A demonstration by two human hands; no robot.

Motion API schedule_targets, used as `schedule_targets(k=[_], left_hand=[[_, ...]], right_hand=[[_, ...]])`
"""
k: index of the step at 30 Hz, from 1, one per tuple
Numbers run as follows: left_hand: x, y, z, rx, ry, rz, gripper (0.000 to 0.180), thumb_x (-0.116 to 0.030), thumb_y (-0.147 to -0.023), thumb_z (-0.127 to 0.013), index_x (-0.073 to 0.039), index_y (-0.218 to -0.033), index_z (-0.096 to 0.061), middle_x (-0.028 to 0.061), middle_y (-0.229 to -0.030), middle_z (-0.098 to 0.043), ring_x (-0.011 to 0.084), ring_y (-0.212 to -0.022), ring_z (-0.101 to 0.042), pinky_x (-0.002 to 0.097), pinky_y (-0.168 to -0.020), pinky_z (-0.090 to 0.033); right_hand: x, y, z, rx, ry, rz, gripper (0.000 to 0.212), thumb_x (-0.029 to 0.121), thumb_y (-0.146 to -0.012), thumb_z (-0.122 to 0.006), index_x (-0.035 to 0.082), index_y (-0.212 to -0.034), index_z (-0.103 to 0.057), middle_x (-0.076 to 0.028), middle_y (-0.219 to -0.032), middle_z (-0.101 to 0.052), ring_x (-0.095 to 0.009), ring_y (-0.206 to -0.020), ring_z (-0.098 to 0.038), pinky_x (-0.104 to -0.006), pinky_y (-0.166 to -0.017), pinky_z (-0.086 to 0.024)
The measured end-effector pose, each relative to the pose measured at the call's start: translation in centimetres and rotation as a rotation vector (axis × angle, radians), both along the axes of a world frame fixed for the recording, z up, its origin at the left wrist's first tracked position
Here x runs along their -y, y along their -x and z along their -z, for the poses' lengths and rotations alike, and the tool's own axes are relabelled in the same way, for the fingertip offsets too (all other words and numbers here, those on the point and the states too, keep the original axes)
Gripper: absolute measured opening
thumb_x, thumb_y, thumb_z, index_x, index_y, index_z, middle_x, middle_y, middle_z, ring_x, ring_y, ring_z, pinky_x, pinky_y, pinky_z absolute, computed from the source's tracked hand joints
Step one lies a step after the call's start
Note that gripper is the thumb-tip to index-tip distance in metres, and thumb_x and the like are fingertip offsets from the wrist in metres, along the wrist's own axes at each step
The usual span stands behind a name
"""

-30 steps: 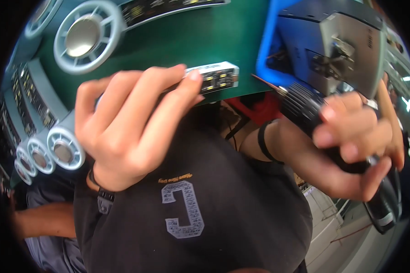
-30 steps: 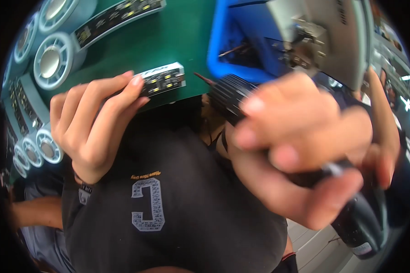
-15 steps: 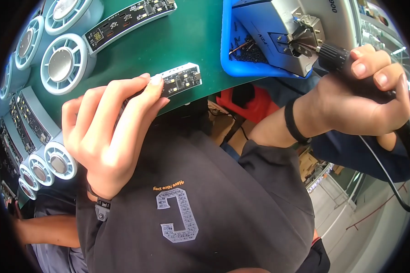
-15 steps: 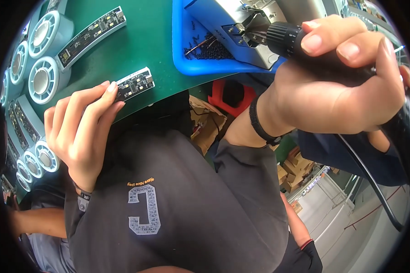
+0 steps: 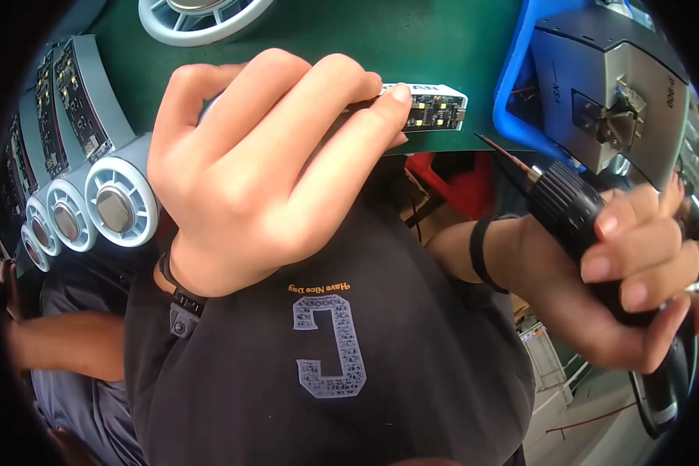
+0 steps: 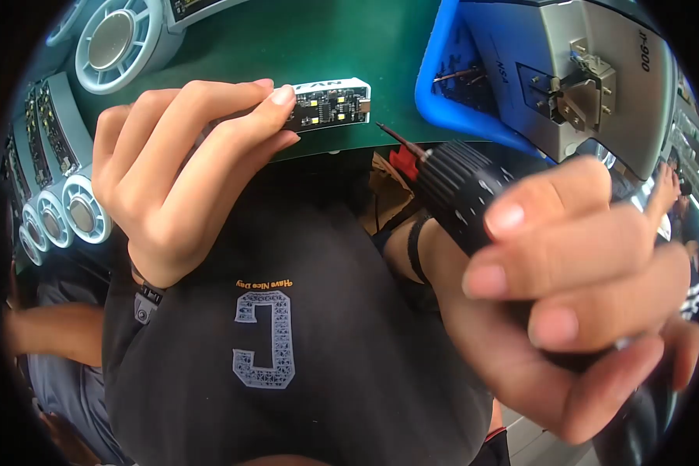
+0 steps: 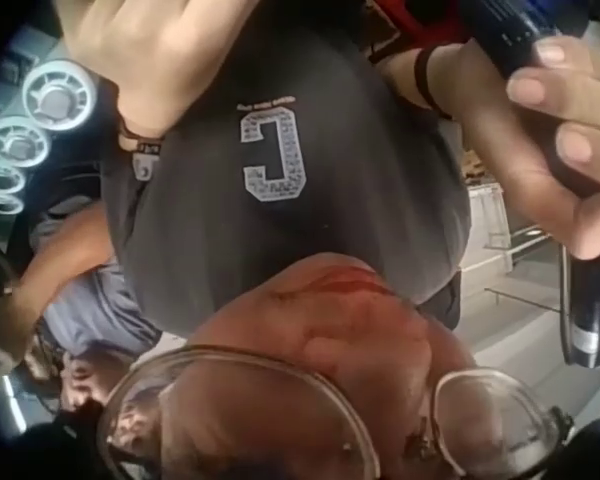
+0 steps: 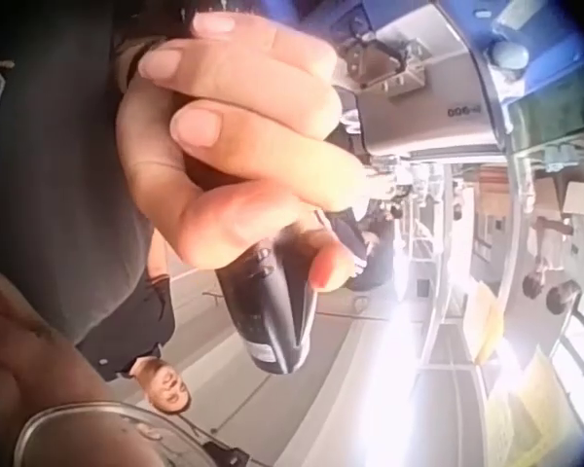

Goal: Assemble electronic components using an electric screwdriver at a factory workbench.

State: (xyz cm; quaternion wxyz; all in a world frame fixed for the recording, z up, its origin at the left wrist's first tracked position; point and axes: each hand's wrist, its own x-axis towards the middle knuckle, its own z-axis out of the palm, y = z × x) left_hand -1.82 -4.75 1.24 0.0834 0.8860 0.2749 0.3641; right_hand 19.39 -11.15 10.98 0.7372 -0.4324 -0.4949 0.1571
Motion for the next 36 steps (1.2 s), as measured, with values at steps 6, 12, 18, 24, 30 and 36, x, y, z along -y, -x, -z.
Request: schedule_targets(k=[6,12,18,24,30,36], left_hand=[[0.1,0.1,0.1,0.001,-0.002,-0.001,0.033,-0.020,-0.071,-0.092,-0.015,-0.102,-0.084,-0.0057,-0.095,-0.078,0.0118,-0.078,-0.067,0.0267,-0.070,-0.041],[-0.1,0.2,0.2,-0.010,-0.038,0.008,0.033,-0.021,-0.071,-0.092,-0.016,-0.102,-0.084,-0.0066,-0.095,-0.078,0.0109,-0.078,-0.067,0.0262,-0.069,-0.040],[0.0,0.2,0.3,-0.001,-0.038,-0.006,0.033,-0.021,-0.071,-0.092,-0.015,-0.103,-0.085,-0.0070,-0.095,-0.078,0.0107,-0.078,-0.067,0.0263,-0.069,-0.041],[-0.1,-0.1,0.1,-0.008,-0.027,0.012,0.032,-0.020,-0.072,-0.091,-0.015,-0.103,-0.085,-0.0065,-0.096,-0.078,0.0110,-0.078,-0.067,0.0265,-0.070,-0.041],[-0.1,-0.1,-1.6,-0.051,0.060,0.036,0.031,-0.017,-0.074,-0.091,-0.014,-0.104,-0.084,-0.0050,-0.099,-0.078,0.0128,-0.081,-0.068,0.0275,-0.072,-0.042],[0.4,0.1,-2.6,-0.124,0.169,0.015,0.030,-0.014,-0.077,-0.091,-0.012,-0.106,-0.082,-0.0036,-0.101,-0.079,0.0147,-0.084,-0.068,0.0292,-0.074,-0.043]], right_hand=[[1.0,-0.8,1.1,0.000,-0.008,-0.067,0.018,0.026,-0.100,-0.050,0.011,-0.109,-0.053,0.000,-0.072,-0.045,-0.013,-0.047,-0.038,-0.0347,-0.051,-0.038],[-0.3,0.1,2.9,-0.044,-0.142,-0.124,0.019,0.025,-0.101,-0.050,0.011,-0.112,-0.055,-0.001,-0.072,-0.045,-0.013,-0.046,-0.038,-0.0338,-0.048,-0.037],[0.5,-1.6,2.5,0.065,-0.025,-0.212,0.017,0.025,-0.100,-0.051,0.013,-0.110,-0.057,-0.001,-0.073,-0.046,-0.013,-0.047,-0.041,-0.0343,-0.049,-0.040],[0.7,0.3,2.8,0.008,-0.061,-0.084,0.017,0.024,-0.101,-0.050,0.012,-0.110,-0.058,-0.002,-0.074,-0.047,-0.014,-0.046,-0.042,-0.0358,-0.050,-0.044],[1.4,-1.8,2.1,0.273,0.058,-0.261,0.014,0.024,-0.101,-0.050,0.011,-0.105,-0.056,-0.001,-0.075,-0.049,-0.014,-0.047,-0.043,-0.0355,-0.051,-0.044],[2.8,-4.3,-1.9,0.091,-0.142,0.187,0.018,0.022,-0.098,-0.050,0.011,-0.084,-0.052,-0.003,-0.073,-0.049,-0.017,-0.050,-0.044,-0.0348,-0.056,-0.043]])
